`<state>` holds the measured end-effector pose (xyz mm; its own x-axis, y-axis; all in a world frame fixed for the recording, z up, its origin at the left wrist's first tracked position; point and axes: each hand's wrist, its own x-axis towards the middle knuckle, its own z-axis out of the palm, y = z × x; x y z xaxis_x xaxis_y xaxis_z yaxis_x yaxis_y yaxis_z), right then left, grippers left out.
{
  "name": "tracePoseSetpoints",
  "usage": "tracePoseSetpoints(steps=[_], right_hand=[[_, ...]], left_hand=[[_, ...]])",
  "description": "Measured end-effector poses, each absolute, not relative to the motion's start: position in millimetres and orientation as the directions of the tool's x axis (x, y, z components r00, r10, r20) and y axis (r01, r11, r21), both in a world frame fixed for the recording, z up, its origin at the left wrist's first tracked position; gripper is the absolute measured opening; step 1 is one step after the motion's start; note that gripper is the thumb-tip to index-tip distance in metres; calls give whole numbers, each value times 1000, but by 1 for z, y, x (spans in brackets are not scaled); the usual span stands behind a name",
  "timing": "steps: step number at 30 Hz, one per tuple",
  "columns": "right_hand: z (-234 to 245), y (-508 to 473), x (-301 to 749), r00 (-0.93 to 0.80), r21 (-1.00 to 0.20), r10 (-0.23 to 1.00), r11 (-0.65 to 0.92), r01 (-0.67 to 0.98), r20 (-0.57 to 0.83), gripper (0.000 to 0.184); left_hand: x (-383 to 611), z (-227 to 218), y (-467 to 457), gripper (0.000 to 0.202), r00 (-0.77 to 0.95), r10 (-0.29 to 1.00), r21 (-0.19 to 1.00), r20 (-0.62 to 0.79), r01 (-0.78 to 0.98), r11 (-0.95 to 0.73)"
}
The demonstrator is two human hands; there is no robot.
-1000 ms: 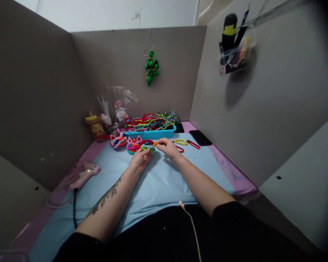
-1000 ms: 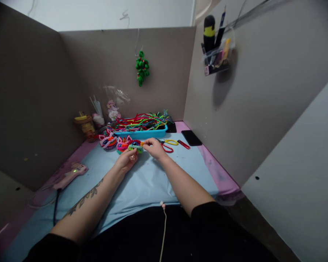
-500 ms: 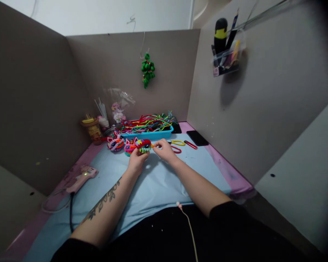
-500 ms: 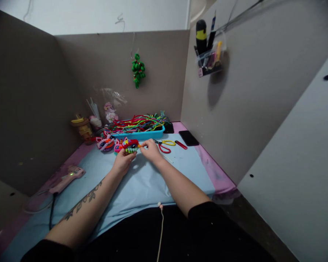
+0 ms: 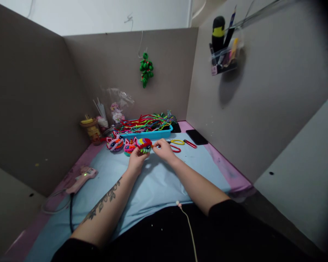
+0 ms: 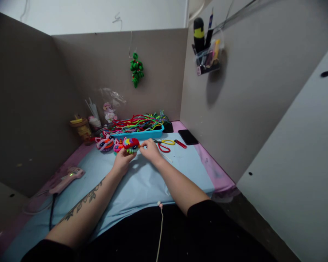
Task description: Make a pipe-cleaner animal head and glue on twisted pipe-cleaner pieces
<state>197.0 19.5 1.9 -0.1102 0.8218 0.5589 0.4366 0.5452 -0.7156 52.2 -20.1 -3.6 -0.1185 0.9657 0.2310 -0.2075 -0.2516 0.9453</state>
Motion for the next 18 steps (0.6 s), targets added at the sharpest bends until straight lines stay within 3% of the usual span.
tracePoseSetpoints(steps=[10, 14, 18], right_hand=[[3, 18, 196, -123, -710, 819, 551, 438, 560, 5], [12, 12, 198, -80, -725, 798, 581, 369, 598, 7], [21, 4, 201, -25, -697, 744, 637, 330, 668, 10]], left_hand=[[54, -1, -23, 39, -95, 969, 950, 229, -195, -244], [46, 1, -20, 33, -113, 991, 898, 69, -425, -111], [33, 5, -16, 18, -11, 996, 742, -92, -668, 62]])
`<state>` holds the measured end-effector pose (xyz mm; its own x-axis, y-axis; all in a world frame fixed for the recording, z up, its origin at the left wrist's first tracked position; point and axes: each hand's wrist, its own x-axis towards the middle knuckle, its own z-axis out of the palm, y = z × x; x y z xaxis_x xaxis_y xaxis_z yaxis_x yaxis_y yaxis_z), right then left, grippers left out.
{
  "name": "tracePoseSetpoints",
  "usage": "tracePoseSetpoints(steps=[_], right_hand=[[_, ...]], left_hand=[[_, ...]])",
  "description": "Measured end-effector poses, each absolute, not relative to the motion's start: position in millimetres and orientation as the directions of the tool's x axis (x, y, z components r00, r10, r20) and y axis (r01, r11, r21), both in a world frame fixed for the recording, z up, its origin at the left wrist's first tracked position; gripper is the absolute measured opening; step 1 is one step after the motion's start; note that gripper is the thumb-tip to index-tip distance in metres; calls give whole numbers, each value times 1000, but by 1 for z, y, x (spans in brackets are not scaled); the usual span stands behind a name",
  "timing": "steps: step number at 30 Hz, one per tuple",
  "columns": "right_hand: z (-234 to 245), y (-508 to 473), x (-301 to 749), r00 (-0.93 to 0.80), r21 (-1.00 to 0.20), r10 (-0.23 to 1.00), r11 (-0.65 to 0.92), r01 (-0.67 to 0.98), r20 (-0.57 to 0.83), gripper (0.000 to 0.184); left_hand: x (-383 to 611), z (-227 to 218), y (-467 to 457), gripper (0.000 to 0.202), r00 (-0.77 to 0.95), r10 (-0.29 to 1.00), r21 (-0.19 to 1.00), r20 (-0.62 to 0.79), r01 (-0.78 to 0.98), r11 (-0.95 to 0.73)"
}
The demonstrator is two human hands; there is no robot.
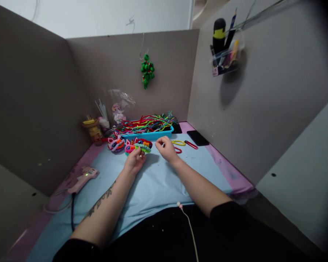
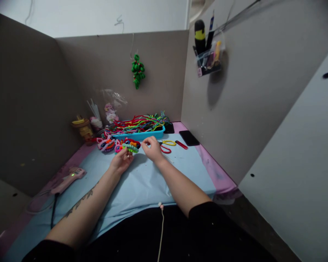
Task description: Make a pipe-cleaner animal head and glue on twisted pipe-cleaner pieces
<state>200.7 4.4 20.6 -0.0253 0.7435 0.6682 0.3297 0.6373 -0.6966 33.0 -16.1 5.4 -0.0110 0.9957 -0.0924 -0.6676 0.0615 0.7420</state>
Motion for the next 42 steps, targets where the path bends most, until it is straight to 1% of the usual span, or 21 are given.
tracePoseSetpoints(steps=[2, 5, 9, 12, 17, 19, 22, 24, 26, 28, 29, 30, 31, 32, 33, 34, 35, 36, 37, 39, 42], right_hand=[[22, 0, 201, -38, -659, 709, 673, 336, 704, 8], [21, -6, 198, -76, -561, 631, 734, 383, 772, 8], [19, -14, 194, -133, -404, 507, 797, 449, 852, 16], [18, -18, 192, -160, -325, 443, 819, 473, 882, 22], [16, -21, 191, -228, -218, 386, 818, 532, 894, 31], [16, -21, 191, -247, -204, 392, 809, 551, 886, 33], [16, -22, 191, -241, -231, 421, 798, 557, 875, 33], [16, -22, 192, -208, -260, 421, 807, 530, 883, 34], [14, -18, 192, -128, -329, 439, 809, 488, 889, 36], [10, -12, 192, -2, -474, 526, 769, 429, 851, 38], [8, -8, 191, 62, -576, 601, 725, 378, 797, 39], [6, -5, 190, 111, -691, 696, 656, 303, 709, 40], [4, -2, 188, 126, -807, 802, 556, 199, 584, 41], [3, 1, 187, 98, -904, 899, 421, 71, 427, 42], [3, 2, 185, 30, -962, 964, 266, -66, 265, 44], [4, 2, 184, -70, -974, 989, 110, -197, 126, 45], [5, 1, 183, -179, -950, 983, -24, -311, 34, 47], [7, -1, 182, -273, -907, 962, -121, -403, -7, 48], [9, -3, 181, -341, -861, 940, -178, -476, -6, 49], [12, -7, 181, -409, -790, 912, -220, -572, 42, 50], [13, -9, 180, -408, -738, 909, -214, -640, 90, 47]], left_hand=[[28, 7, -16, 10, 37, 994, 688, -102, -720, 97], [26, 8, -19, 6, 61, 996, 668, -68, -739, 91], [30, 8, -24, 18, 169, 984, 690, 51, -719, 88], [34, 8, -27, 23, 233, 963, 693, 138, -717, 74], [39, 9, -31, 24, 214, 961, 688, 174, -725, 37], [40, 10, -32, 24, 203, 962, 687, 180, -726, 25], [41, 10, -33, 24, 203, 962, 688, 185, -725, 20], [41, 10, -32, 25, 197, 964, 680, 179, -733, 23], [39, 9, -31, 27, 175, 971, 661, 162, -750, 25], [37, 9, -29, 28, 141, 981, 635, 134, -772, 24], [36, 9, -29, 27, 122, 985, 619, 118, -785, 23], [35, 9, -28, 27, 103, 989, 601, 105, -799, 19], [34, 10, -28, 26, 86, 992, 585, 96, -811, 14], [34, 11, -29, 26, 71, 993, 570, 93, -821, 5], [33, 12, -30, 27, 62, 994, 559, 94, -829, -1], [33, 13, -31, 27, 59, 994, 552, 96, -834, -4], [34, 14, -31, 28, 64, 993, 550, 98, -835, -1], [35, 15, -32, 28, 75, 992, 554, 100, -832, 7], [36, 15, -33, 27, 90, 991, 563, 99, -826, 19], [38, 14, -33, 25, 115, 989, 587, 92, -809, 39], [41, 10, -31, 20, 136, 989, 615, 66, -785, 67]])
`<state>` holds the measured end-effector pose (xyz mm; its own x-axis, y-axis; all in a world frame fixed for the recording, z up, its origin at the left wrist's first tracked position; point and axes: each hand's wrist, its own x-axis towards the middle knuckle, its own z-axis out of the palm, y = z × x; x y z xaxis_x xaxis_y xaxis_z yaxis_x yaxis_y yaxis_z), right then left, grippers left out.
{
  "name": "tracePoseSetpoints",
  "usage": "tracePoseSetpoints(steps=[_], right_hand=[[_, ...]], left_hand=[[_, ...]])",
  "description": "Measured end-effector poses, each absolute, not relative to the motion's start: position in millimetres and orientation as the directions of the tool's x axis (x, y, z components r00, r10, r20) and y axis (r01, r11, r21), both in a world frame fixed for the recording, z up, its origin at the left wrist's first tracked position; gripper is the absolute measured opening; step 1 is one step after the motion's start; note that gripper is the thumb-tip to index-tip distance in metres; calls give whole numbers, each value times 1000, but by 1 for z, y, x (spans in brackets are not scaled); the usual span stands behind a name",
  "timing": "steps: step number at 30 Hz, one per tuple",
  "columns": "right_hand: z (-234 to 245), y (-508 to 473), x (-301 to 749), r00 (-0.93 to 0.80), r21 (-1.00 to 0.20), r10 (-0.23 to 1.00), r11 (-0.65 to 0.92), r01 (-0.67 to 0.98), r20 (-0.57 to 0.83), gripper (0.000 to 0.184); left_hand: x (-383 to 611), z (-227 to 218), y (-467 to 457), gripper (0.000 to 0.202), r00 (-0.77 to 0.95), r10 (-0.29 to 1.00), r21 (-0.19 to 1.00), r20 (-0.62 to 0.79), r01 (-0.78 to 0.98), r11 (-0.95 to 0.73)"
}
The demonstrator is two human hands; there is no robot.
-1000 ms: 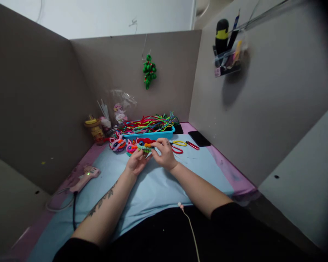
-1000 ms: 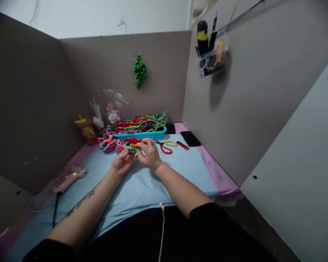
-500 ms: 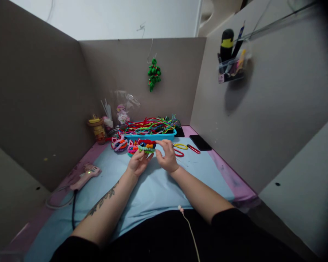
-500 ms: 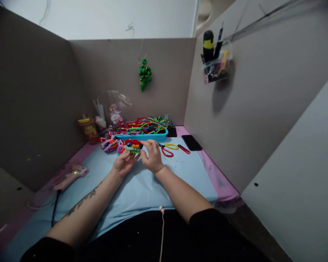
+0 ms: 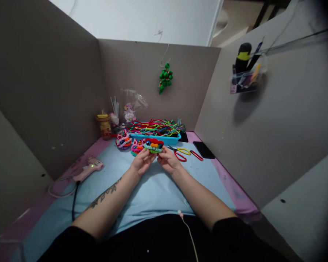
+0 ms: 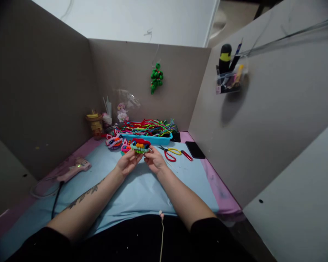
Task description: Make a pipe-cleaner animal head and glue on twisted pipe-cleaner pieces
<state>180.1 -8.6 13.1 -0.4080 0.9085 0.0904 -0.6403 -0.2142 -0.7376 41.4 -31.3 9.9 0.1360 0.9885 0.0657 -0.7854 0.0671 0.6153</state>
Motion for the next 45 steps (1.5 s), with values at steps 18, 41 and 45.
tracePoseSetpoints(steps=[18, 41, 45], right_hand=[[8, 26, 205, -102, -757, 992, -122, -642, -74, 41], [-10, 35, 215, -119, -967, 989, -57, 247, -89, 37], [-6, 29, 211, -134, -958, 986, -62, 280, -103, 44]], left_hand=[[-41, 42, -28, 16, -292, 931, 528, 217, -767, -364], [6, -1, -20, 22, 52, 945, 485, 324, 848, -213], [10, -6, -17, 20, 51, 951, 509, 304, 835, -207]])
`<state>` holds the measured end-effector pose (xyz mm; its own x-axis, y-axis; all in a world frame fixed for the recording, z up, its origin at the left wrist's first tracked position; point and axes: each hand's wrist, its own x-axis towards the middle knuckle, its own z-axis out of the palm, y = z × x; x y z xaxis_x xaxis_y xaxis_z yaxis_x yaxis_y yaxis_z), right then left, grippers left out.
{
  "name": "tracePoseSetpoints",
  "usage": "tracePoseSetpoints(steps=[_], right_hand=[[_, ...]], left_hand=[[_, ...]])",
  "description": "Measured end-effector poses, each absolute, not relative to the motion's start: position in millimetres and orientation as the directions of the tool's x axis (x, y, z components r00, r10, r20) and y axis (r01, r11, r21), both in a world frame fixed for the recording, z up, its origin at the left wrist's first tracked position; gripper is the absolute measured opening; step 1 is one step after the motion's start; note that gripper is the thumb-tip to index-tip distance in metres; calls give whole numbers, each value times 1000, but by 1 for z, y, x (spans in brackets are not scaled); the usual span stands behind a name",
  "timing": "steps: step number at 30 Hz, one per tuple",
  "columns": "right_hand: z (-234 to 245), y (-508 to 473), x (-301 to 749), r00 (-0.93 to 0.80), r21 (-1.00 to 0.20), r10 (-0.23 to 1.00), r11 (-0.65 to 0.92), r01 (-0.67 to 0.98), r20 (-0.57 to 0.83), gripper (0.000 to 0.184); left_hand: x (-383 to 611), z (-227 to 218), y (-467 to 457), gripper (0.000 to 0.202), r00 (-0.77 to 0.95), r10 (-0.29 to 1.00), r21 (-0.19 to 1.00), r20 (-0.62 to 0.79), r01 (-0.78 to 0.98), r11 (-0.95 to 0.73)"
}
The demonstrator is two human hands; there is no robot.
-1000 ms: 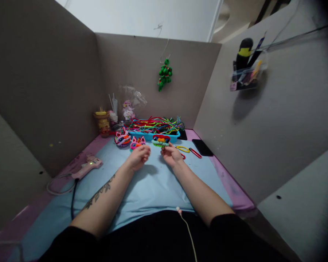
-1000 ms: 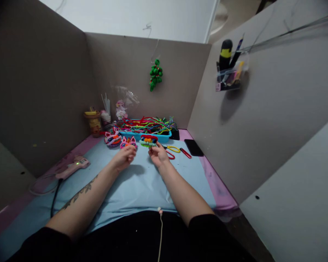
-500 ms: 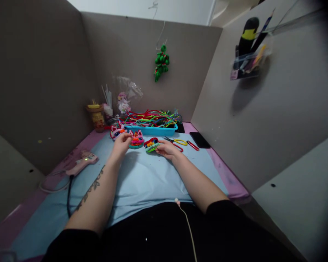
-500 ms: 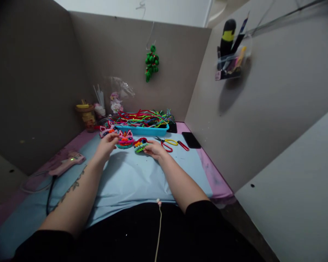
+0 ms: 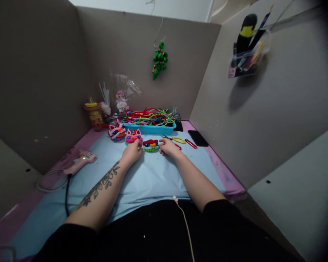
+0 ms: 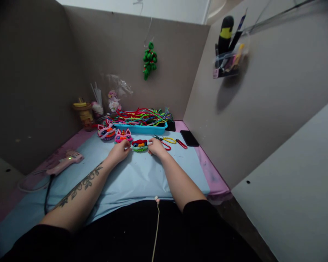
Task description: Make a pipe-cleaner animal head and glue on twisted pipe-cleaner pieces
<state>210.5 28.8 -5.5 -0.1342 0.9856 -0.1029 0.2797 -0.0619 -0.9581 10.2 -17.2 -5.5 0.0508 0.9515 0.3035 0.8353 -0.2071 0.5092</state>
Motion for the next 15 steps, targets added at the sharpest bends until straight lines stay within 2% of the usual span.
tracePoseSetpoints(steps=[7, 11, 15], right_hand=[[-11, 33, 212, -151, -940, 988, 25, 340, -28, 43], [-14, 36, 214, -149, -843, 977, 205, 497, 150, 40], [-16, 34, 211, -185, -762, 967, 254, 595, 177, 43]], left_hand=[[7, -6, -18, 22, 56, 952, 485, 301, 851, -203], [7, -8, -15, 20, 84, 947, 452, 311, 863, -225], [8, -11, -12, 20, 103, 949, 437, 297, 869, -231]])
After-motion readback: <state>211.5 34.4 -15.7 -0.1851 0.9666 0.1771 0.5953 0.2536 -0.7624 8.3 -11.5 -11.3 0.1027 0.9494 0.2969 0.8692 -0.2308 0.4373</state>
